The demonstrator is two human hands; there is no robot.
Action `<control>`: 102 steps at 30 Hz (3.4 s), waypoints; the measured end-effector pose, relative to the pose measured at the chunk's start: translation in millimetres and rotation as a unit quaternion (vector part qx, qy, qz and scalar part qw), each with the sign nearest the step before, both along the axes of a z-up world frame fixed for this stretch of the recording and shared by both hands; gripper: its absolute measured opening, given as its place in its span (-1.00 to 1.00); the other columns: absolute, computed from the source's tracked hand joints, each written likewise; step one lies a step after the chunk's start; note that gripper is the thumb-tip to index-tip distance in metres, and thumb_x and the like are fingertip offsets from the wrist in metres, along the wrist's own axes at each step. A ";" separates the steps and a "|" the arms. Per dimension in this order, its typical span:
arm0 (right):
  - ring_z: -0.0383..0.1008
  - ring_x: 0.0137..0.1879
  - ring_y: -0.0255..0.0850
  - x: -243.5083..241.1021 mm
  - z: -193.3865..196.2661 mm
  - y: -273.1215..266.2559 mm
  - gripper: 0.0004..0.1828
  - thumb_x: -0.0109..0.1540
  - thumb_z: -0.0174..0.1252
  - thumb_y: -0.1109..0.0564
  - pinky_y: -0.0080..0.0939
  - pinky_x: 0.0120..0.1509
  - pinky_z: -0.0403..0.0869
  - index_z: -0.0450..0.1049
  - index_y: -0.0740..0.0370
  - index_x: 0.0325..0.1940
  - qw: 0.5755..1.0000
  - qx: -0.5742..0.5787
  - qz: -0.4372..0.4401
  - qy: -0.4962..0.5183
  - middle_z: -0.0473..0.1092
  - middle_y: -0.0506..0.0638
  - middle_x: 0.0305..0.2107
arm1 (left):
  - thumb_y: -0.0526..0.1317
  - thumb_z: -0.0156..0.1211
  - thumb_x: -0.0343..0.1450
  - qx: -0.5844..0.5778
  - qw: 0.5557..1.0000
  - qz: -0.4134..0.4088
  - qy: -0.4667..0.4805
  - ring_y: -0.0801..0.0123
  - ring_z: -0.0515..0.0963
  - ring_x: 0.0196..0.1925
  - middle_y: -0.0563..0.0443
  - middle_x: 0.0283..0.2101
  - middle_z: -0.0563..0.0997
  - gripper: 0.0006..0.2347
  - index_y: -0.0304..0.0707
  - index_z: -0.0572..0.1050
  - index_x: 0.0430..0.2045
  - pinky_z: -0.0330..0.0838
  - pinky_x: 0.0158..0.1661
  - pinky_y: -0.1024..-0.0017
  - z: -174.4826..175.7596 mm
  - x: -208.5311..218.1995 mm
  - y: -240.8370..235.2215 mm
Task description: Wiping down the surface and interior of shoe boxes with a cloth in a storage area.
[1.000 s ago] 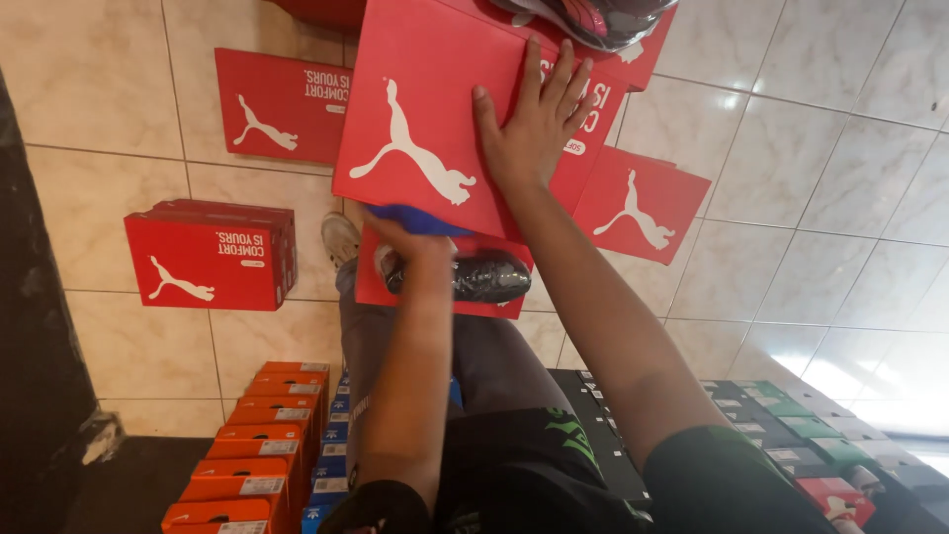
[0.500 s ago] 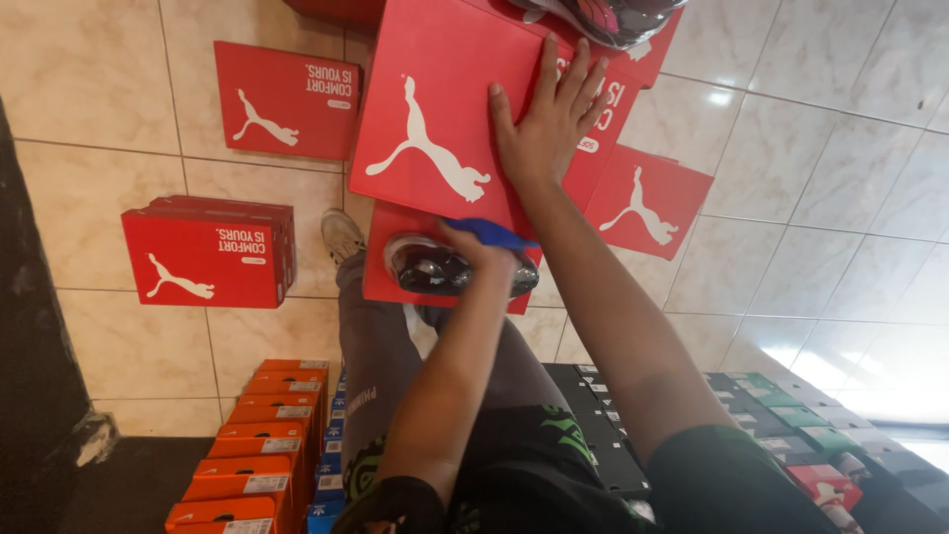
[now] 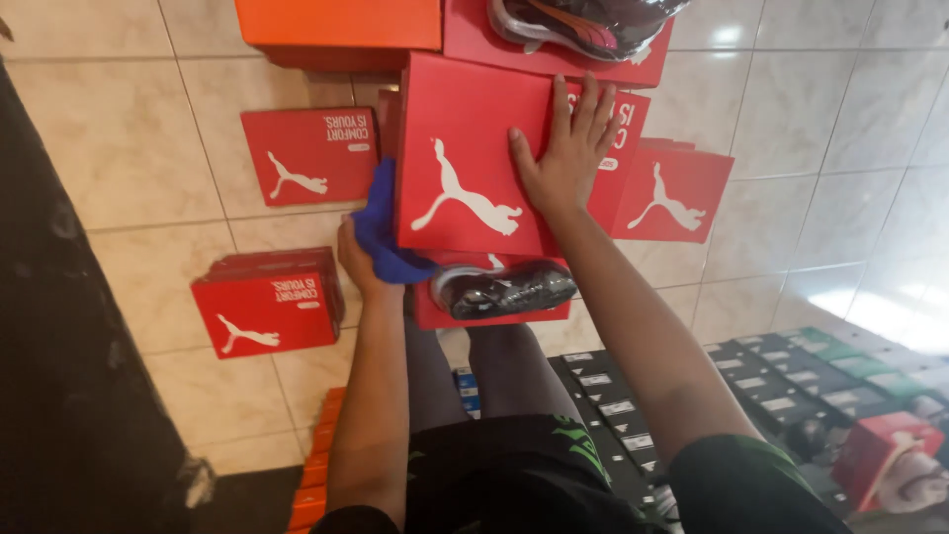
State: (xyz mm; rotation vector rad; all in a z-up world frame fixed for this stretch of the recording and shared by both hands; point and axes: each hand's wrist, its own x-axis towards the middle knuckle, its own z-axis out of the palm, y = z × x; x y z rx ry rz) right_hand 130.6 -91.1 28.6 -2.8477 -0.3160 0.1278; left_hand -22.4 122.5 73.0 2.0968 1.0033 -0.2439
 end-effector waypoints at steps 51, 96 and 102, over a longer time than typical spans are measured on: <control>0.39 0.32 -0.04 -64.1 -10.8 -145.5 -0.50 0.41 0.02 -0.17 0.00 0.36 0.44 0.31 0.08 0.37 0.856 0.471 -0.181 0.118 0.35 0.04 0.27 | 0.21 0.03 0.59 0.302 0.849 -0.419 -0.111 -0.12 -0.10 0.60 -0.07 0.57 -0.07 -0.42 0.16 0.10 0.52 -0.03 0.43 -0.35 -46.0 104.1 -109.7; 0.32 0.35 0.31 -154.5 70.2 -178.5 -0.50 0.09 0.39 0.17 0.19 0.46 0.25 0.42 0.12 0.09 0.929 0.364 0.031 0.057 0.33 0.21 0.22 | -0.16 0.15 0.47 -0.257 0.927 0.021 -0.271 0.16 0.43 0.22 -0.22 0.16 0.50 -0.57 -0.22 0.41 0.27 0.25 0.29 0.19 156.8 -36.2 33.3; 0.35 0.33 0.29 -159.9 77.5 -192.1 -0.39 0.02 0.45 0.14 0.22 0.40 0.32 0.42 0.10 0.12 0.963 0.251 0.080 0.064 0.31 0.23 0.25 | -0.21 0.27 0.42 -0.255 0.943 -0.117 -0.180 0.07 0.53 0.22 -0.23 0.13 0.58 -0.59 -0.10 0.50 0.21 0.35 0.25 0.14 148.4 -45.7 -5.2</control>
